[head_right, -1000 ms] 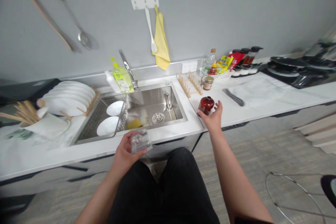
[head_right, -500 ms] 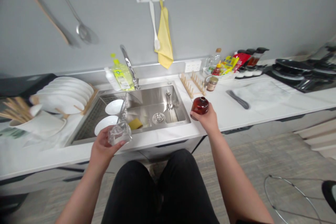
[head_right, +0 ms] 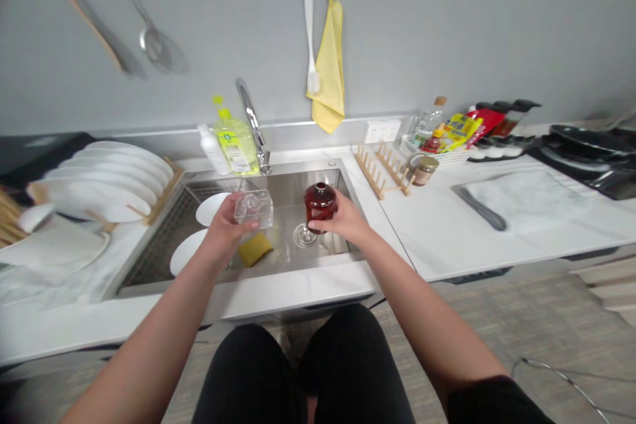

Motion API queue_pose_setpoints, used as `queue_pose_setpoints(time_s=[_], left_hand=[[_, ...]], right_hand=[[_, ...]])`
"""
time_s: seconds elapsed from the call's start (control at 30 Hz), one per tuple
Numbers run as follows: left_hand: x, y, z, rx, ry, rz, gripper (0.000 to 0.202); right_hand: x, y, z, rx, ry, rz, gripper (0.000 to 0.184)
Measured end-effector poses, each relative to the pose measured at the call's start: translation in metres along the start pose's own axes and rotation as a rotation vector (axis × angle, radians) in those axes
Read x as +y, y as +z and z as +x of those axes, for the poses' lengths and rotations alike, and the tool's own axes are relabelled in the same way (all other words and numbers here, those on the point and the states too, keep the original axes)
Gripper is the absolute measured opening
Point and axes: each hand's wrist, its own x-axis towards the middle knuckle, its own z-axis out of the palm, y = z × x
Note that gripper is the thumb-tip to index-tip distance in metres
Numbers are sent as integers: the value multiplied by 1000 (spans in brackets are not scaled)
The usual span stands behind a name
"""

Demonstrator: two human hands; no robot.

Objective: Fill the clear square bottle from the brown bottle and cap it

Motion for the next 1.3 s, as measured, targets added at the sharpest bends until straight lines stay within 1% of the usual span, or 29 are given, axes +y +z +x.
queue_pose_setpoints(time_s=[0.1, 0.17, 0.23, 0.3, 0.43, 0.53, 0.6, 0.77, 0.87, 0.93, 1.07, 1.13, 1.3], left_hand=[[-14, 6, 42, -60, -29, -165, 79], [-26, 5, 62, -76, -32, -250, 79], [-37, 1, 74, -79, -35, -307, 79], [-46, -4, 79, -85, -62, -332, 79], [-52, -7, 76, -80, -97, -336, 74], [-50, -3, 75, -61, -98, -341, 67], [-50, -1, 76, -56, -88, -346, 66], [-49, -4, 75, -62, -84, -357, 77], [-49, -6, 74, -86, -108, -343, 81], [-50, -5, 73, -71, -118, -335, 81], [-51, -3, 73, -31, -128, -321, 78], [-51, -2, 73, -35, -128, -303, 74], [-55, -4, 75, -37, -117, -295, 67]], right_hand=[[5, 24, 48, -92, -25, 68, 93], [12, 39, 75, -150, -14, 157, 94], [23, 51, 93, -187, 25, 268, 93], [36, 60, 102, -216, 65, 347, 92], [59, 63, 102, -324, 85, 337, 90], [69, 60, 98, -341, 102, 283, 94], [73, 61, 96, -349, 106, 267, 98], [78, 68, 97, -368, 80, 261, 102], [81, 68, 97, -368, 69, 261, 103], [82, 66, 96, -351, 65, 264, 105], [81, 62, 97, -318, 83, 244, 105], [81, 61, 98, -316, 94, 228, 103], [81, 62, 100, -303, 88, 236, 107]])
